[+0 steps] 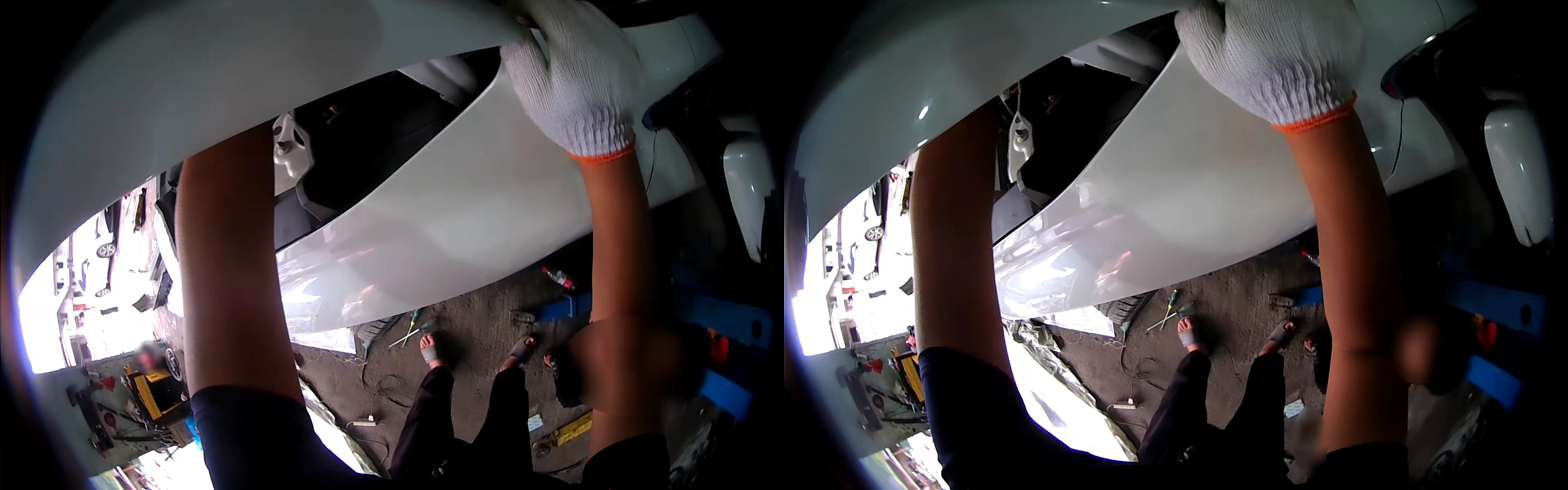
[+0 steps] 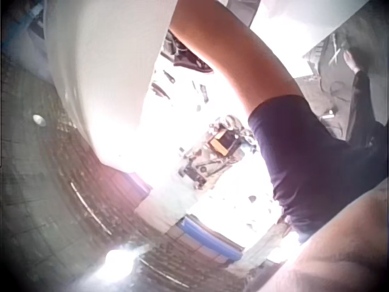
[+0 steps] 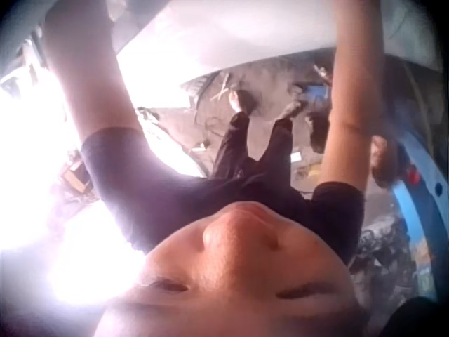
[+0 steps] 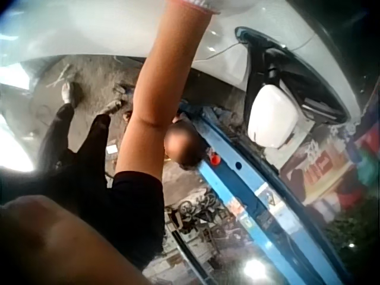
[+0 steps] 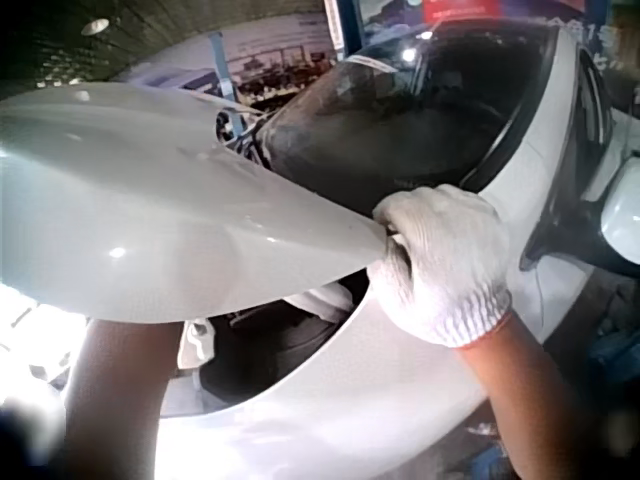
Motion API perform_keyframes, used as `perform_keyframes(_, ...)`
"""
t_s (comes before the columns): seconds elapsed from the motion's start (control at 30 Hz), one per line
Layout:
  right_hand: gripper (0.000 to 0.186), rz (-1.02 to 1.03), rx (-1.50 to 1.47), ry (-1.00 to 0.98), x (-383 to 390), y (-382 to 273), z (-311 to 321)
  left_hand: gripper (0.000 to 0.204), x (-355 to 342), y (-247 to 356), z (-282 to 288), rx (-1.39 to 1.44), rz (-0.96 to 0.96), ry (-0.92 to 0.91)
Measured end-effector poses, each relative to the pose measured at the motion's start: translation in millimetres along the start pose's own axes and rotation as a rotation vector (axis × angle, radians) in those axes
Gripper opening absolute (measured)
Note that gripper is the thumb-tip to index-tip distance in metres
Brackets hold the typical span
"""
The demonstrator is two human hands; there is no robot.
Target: The person adjusts the wheel arch liner of a white car, then enters the vehicle to start the engine and turn the steering wheel. After exiting, the person picks up a plastic wheel arch liner and a screwdriver from the floor and attempts to install the liner onto the car's wheel well.
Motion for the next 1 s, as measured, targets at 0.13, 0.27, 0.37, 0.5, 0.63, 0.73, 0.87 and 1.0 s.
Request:
perform_keyframes(0.13,0.014,0.001,0.02,0.009,3.0,4.0,7.0,0.021,-13.6,14.6,-0.3,-0.02,-0.055,-0.01)
perform_keyframes(0.27,0.011,-0.105,-0.009,-0.079,4.5,10.2,-1.1,0.021,-17.2,7.2,-1.4,-0.038,-0.082,-0.015)
perform_keyframes(0.37,0.013,-0.123,0.021,-0.105,1.9,6.4,-6.3,0.021,-1.7,-8.0,15.7,-0.036,-0.105,0.021)
perform_keyframes(0.5,0.018,-0.146,-0.01,-0.092,-3.6,17.2,13.7,0.021,85.4,27.4,97.9,0.156,-0.301,0.275)
perform_keyframes(0.63,0.025,-0.216,-0.041,-0.237,16.8,11.7,-33.3,0.024,251.2,-12.9,75.1,0.974,-0.023,0.205)
perform_keyframes(0.73,0.021,-0.224,-0.046,0.073,21.6,44.9,29.9,0.016,399.4,33.3,35.7,1.606,0.272,0.041)
perform_keyframes(0.87,0.019,-0.323,-0.833,0.498,134.7,25.9,53.2,0.016,530.7,161.1,-102.6,2.372,0.04,-0.478)
perform_keyframes(1.0,0.03,-0.937,-0.69,0.164,395.1,18.9,130.8,0.021,570.2,289.8,-308.8,2.51,0.254,-0.984)
Point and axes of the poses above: each hand's wrist, its own x-axis away from the middle knuckle, its own z-axis out of the back of the hand, y = z × x, the point moved 8 cm from there along -x, towards the middle knuckle, and after that the axes turned 4 degrees about x, right-handed, at the moved point
